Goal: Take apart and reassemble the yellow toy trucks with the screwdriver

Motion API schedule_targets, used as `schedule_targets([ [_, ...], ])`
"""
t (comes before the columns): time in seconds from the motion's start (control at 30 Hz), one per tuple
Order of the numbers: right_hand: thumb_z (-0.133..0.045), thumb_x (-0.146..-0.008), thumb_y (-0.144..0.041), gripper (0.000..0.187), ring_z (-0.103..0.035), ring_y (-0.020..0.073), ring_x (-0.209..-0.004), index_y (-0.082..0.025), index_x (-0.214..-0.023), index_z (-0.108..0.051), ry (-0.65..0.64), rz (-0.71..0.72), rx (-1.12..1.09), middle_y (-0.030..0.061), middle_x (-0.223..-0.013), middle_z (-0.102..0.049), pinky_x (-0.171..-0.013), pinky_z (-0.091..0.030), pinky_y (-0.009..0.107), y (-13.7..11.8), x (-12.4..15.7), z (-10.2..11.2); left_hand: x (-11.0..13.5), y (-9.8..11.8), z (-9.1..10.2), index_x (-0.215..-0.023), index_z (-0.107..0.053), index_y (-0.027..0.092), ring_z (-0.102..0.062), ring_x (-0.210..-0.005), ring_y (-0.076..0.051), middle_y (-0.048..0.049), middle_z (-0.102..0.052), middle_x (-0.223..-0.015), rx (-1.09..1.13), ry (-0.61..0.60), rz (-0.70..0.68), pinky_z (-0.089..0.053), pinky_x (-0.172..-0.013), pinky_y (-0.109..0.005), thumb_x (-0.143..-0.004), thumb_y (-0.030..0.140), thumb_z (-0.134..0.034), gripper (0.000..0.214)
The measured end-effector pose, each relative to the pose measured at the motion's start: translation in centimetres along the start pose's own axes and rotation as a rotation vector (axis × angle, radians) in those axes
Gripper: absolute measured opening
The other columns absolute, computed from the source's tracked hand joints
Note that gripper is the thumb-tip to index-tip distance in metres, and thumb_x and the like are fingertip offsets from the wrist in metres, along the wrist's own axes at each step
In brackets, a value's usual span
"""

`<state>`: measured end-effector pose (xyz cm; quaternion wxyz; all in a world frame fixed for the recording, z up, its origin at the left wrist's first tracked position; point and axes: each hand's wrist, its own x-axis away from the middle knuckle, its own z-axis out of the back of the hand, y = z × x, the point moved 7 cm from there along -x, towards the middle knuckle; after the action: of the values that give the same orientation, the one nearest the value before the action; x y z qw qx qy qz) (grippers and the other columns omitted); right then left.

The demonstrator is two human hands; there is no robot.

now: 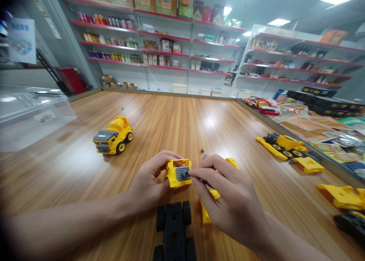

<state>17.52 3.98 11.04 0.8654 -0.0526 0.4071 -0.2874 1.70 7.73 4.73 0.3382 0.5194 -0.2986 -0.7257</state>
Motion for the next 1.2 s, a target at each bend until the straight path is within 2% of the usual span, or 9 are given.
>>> schedule_targets([
  [0.1, -0.062, -0.083, -0.002, 0.028, -0.061, 0.0189, -0.086, -0.018, -0.106, -0.067, -0.022, -0.004, 0.012, 0.0076, -0.097, -0.060, -0.071, -0.053, 0.032, 0.3, 0.1, -0.2, 0.0, 0.2, 0.0, -0.100, -0.062, 0.018, -0.060, -0.100, -0.020, -0.0063, -0.062, -0.106, -0.016, -0.001, -0.023, -0.050, -0.089, -0.035, -0.074, -0.001, -0.063, 0.032],
  [0.3, -0.063, -0.083, -0.002, 0.030, -0.060, 0.0198, -0.086, -0.018, -0.108, -0.067, -0.075, 0.055, 0.092, 0.0077, -0.096, -0.060, -0.072, -0.051, 0.034, 0.4, 0.3, -0.2, 0.3, -0.1, -0.1, -0.099, -0.061, 0.018, -0.060, -0.085, -0.018, -0.0040, -0.063, -0.093, -0.038, -0.031, -0.003, -0.051, -0.078, -0.033, -0.075, 0.001, -0.061, 0.030],
  [0.47, -0.063, -0.085, -0.003, 0.026, -0.060, 0.0186, -0.086, -0.017, -0.107, -0.067, -0.115, 0.080, 0.120, 0.0076, -0.096, -0.062, -0.073, -0.051, 0.033, 0.4, 0.4, -0.4, 0.3, 0.6, 0.1, -0.102, -0.061, 0.018, -0.061, -0.091, -0.018, -0.0051, -0.064, -0.097, -0.086, -0.013, -0.127, -0.051, -0.083, -0.032, -0.071, -0.005, -0.059, 0.038],
  [0.73, -0.060, -0.089, -0.008, 0.019, -0.062, 0.0177, -0.085, -0.016, -0.105, -0.065, -0.154, 0.034, 0.070, 0.0064, -0.093, -0.065, -0.076, -0.051, 0.033, 0.9, 0.3, -1.1, 0.6, 1.0, 0.6, -0.107, -0.059, 0.019, -0.060, -0.098, -0.021, -0.0086, -0.064, -0.103, -0.180, 0.044, -0.274, -0.053, -0.085, -0.036, -0.066, -0.008, -0.053, 0.050],
  [1.2, -0.057, -0.092, -0.012, 0.014, -0.061, 0.0168, -0.078, -0.018, -0.103, -0.064, -0.203, -0.011, 0.110, 0.0050, -0.088, -0.064, -0.071, -0.048, 0.031, 1.4, 0.9, -1.8, 0.6, 1.8, 0.5, -0.107, -0.060, 0.018, -0.060, -0.096, -0.022, -0.0089, -0.064, -0.100, -0.248, 0.032, -0.346, -0.054, -0.083, -0.037, -0.071, -0.005, -0.053, 0.043],
])
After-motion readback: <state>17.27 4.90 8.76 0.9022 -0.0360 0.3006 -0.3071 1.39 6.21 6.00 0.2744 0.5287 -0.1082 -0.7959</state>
